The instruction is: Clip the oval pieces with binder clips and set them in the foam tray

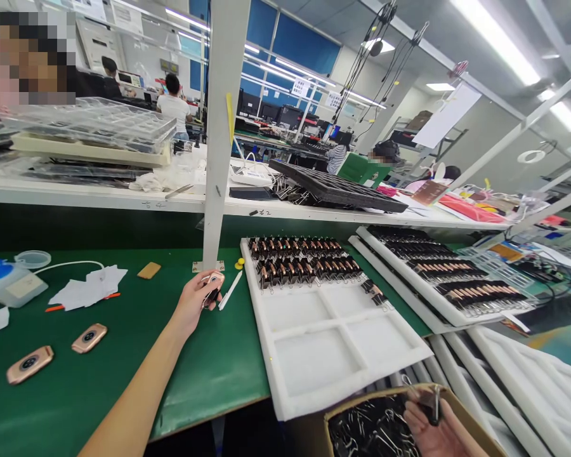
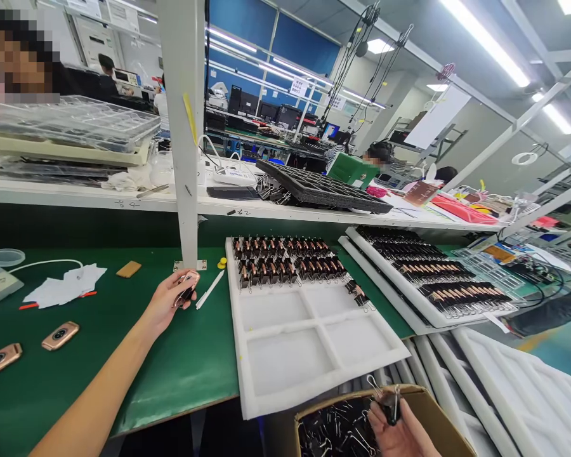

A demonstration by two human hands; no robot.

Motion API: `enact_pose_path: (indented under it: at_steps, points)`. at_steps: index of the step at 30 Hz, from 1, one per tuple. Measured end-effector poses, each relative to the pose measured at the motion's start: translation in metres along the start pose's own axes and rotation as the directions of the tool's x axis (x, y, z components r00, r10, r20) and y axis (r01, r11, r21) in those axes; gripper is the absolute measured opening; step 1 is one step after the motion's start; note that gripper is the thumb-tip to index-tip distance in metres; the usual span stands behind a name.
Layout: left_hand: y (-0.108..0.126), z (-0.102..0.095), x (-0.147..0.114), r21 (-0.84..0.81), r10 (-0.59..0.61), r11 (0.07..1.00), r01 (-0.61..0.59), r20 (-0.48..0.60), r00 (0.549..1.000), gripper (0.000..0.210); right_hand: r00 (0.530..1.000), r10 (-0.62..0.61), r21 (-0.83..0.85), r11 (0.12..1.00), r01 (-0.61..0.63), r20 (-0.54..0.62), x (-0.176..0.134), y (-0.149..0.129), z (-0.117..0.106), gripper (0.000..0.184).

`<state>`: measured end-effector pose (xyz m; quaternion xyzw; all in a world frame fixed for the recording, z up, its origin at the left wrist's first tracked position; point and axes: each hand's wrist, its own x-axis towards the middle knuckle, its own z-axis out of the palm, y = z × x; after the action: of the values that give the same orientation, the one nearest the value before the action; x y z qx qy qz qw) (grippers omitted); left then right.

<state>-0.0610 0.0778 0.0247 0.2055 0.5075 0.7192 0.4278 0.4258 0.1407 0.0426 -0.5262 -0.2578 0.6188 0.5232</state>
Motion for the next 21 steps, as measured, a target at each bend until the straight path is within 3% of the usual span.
enact_pose_path:
  at_steps: [4,7,12,17,21]
  points:
    - [-0.001,-0.001,0.001,0.0,0.002,1.0,-0.002,0.004,1.0,0.054,0.976,-0.047,0.07,0.997,0.032,0.214,-0.003,-0.007,0.062,0.051]
    - [0.0,-0.002,0.002,-0.012,0.005,1.0,-0.005,-0.015,1.0,0.054,0.94,0.005,0.041,0.999,-0.02,0.342,0.004,-0.001,0.114,0.055]
    - [-0.001,-0.005,0.004,-0.007,-0.01,1.0,0.009,-0.03,1.0,0.057,0.801,0.056,-0.029,0.998,-0.048,0.596,0.016,0.015,0.209,0.039]
    - [-0.004,-0.004,0.005,0.091,0.035,0.995,-0.031,-0.044,0.998,0.06,0.695,0.144,-0.18,0.983,-0.021,0.704,0.035,0.059,0.298,0.047]
    - [-0.004,-0.002,0.006,0.139,0.041,0.99,-0.033,-0.056,0.998,0.059,0.693,0.169,-0.241,0.97,0.008,0.701,0.042,0.1,0.339,0.055]
